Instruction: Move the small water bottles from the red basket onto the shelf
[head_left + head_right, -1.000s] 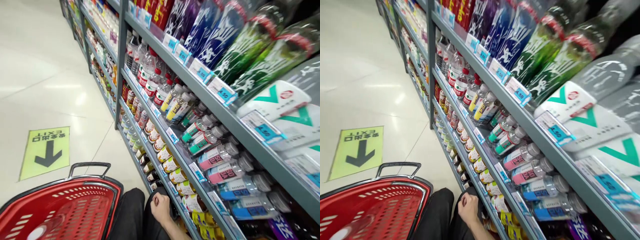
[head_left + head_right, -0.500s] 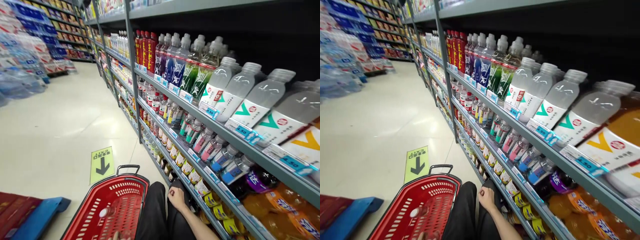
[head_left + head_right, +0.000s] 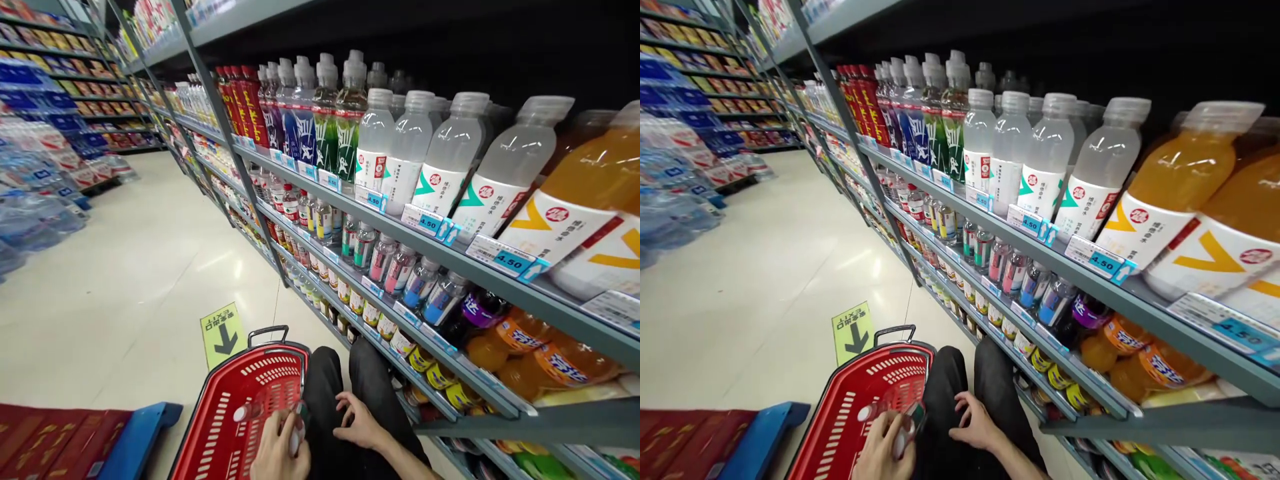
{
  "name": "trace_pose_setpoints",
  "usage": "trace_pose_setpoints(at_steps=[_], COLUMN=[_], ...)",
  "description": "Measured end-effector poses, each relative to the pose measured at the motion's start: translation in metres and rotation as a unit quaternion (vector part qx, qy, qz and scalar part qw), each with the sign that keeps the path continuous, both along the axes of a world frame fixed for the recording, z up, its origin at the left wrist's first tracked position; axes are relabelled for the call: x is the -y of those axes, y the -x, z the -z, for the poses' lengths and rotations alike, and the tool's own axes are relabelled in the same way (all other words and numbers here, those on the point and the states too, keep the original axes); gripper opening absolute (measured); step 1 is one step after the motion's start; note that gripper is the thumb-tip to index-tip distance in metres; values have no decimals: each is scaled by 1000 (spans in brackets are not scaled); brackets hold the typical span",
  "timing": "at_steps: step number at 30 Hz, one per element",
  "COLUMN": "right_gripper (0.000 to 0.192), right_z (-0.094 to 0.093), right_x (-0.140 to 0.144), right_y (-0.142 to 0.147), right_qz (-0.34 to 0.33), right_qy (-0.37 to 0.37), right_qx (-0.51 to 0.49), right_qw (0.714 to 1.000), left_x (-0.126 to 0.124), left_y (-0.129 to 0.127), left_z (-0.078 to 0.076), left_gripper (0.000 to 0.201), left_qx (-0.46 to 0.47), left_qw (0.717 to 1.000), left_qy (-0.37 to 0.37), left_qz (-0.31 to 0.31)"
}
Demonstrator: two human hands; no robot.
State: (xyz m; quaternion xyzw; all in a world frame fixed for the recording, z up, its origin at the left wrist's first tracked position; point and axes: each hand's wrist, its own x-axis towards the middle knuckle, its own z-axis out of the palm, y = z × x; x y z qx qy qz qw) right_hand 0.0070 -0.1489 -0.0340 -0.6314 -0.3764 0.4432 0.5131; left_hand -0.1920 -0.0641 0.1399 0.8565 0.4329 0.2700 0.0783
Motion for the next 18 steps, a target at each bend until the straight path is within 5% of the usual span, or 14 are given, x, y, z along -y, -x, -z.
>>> trace_pose_setpoints(at_steps=[5,8,13,18], right_gripper=[100,85,67,66], right_z=[-22,-37,-55,-82], right_x=[7,10,21,43], right_y=[-4,-14,-22,-22], right_qz=[-52,-104,-38,-26], right_qy=[-35,-94,-83,-73], right_qx=[-44,-51,-51,-85], right_qw=[997,989,995,993], left_x=[19,33,34,15], left_y=[-33,-61,-86,-90], left_z=[-45,-48,-52,-73], left_gripper=[24,23,27,42], left_qx=[77,109,110,136], left_qw=[988,975,958,923], left_qy=[35,113,209,255], left_qz=[128,158,162,255])
